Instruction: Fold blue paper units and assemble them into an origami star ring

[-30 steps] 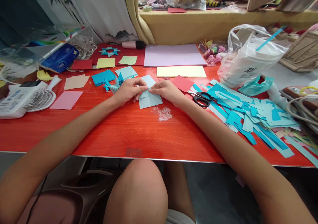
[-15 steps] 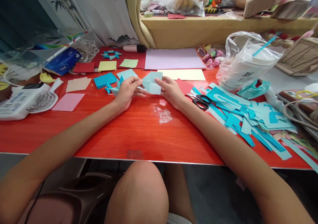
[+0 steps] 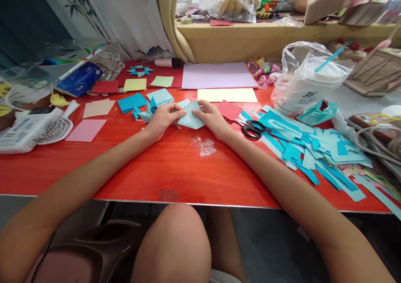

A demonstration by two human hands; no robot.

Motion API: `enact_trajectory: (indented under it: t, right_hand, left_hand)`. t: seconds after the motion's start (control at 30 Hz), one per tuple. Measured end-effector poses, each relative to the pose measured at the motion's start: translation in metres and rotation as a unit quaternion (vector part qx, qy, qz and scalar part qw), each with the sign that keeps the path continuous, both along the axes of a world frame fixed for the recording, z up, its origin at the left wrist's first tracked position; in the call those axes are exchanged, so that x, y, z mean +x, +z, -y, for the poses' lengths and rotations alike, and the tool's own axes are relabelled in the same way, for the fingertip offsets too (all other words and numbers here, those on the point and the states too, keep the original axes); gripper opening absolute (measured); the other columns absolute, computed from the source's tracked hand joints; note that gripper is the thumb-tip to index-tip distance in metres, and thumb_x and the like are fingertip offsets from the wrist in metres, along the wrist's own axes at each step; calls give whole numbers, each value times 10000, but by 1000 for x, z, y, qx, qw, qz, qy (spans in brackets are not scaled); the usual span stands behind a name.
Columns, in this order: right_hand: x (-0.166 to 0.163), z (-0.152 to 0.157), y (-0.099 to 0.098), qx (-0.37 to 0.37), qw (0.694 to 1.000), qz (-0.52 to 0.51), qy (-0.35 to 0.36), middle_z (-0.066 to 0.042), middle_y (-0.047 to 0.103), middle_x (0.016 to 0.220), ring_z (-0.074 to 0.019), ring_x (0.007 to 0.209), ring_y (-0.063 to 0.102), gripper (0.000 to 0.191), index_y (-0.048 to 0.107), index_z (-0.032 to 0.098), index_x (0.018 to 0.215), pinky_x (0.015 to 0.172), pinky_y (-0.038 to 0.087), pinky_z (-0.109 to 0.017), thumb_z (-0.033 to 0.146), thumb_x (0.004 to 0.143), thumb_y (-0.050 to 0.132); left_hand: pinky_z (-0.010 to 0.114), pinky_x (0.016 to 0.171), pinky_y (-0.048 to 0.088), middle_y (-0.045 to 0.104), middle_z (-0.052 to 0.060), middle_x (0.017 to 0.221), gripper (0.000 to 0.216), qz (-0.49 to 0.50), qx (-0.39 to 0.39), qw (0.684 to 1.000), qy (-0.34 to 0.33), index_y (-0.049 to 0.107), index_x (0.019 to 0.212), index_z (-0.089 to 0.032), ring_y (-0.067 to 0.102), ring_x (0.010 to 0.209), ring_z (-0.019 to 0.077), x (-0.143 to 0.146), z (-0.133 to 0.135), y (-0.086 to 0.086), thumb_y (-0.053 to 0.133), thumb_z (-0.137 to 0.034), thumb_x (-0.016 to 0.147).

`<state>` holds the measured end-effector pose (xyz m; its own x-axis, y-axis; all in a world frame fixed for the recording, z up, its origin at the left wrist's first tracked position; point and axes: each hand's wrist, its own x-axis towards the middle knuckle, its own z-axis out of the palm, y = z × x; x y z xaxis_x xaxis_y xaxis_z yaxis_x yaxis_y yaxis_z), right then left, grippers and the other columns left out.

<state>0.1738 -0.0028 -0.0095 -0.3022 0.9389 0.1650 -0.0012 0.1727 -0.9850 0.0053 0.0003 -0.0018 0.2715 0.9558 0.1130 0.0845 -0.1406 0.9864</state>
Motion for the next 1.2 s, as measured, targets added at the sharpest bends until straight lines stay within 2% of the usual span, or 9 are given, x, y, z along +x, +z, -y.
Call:
enact_trajectory:
  t: [0.13, 0.27, 0.4, 0.53, 0.67, 0.87, 1.0, 1.2]
  right_hand:
    - [-1, 0, -2, 10, 1000, 16, -21, -23, 644, 833, -139, 729, 572, 170, 610, 192, 849, 686, 469, -269, 339, 772, 575]
    - [-1, 0, -1, 32, 998, 31, -37, -17, 642, 810, -135, 713, 560, 154, 636, 195, 844, 660, 458, -263, 318, 763, 589]
    - [-1, 4, 1, 87, 990, 51, -98, -17, 658, 825, -154, 755, 575, 187, 669, 203, 915, 683, 462, -285, 276, 774, 569]
    - [0, 8, 5, 181, 964, 125, -149, -21, 669, 878, -170, 800, 579, 221, 709, 229, 928, 723, 450, -311, 248, 811, 523]
    - [1, 10, 7, 246, 937, 204, -143, -32, 653, 851, -168, 765, 570, 276, 723, 257, 945, 677, 430, -305, 160, 815, 499]
    - [2, 8, 6, 290, 916, 236, -143, -29, 658, 877, -149, 775, 585, 291, 726, 251, 935, 682, 453, -281, 130, 819, 488]
    - [1, 7, 4, 328, 901, 240, -150, -33, 670, 864, -135, 755, 595, 296, 729, 220, 914, 659, 468, -267, 94, 811, 482]
    - [1, 8, 3, 338, 898, 246, -138, -34, 672, 877, -134, 764, 602, 285, 725, 240, 919, 667, 476, -269, 115, 823, 488]
  left_hand:
    - [190, 482, 502, 492, -7, 668, 99, 9, -4, 1000, -13, 528, 704, -139, 511, 605, 83, 0, 1, 1, 570, -212, 755]
    - [195, 489, 492, 503, -6, 668, 92, 26, 3, 1000, -15, 531, 698, -142, 515, 612, 86, -1, 1, 2, 560, -206, 757]
    - [189, 477, 473, 509, -6, 633, 88, 38, -19, 999, -1, 535, 684, -135, 525, 584, 84, -2, 1, 4, 562, -185, 751]
    - [210, 476, 481, 539, 4, 603, 114, 46, -56, 997, -10, 548, 683, -128, 535, 546, 90, -3, 0, 6, 538, -198, 772]
    - [198, 484, 478, 568, 12, 624, 117, 64, -77, 995, -14, 555, 684, -125, 550, 552, 85, -5, -2, 5, 522, -186, 779]
    - [193, 459, 468, 554, 8, 609, 104, 67, -82, 994, -23, 554, 682, -119, 538, 531, 82, -6, -4, 5, 541, -181, 765]
    - [158, 359, 358, 512, -7, 575, 124, 61, -79, 995, -18, 532, 656, -120, 477, 457, 58, -6, -3, 8, 542, -173, 767]
    - [155, 327, 238, 459, -28, 519, 226, 37, -76, 996, -16, 472, 608, -140, 391, 399, 32, -6, -2, 11, 547, -236, 799]
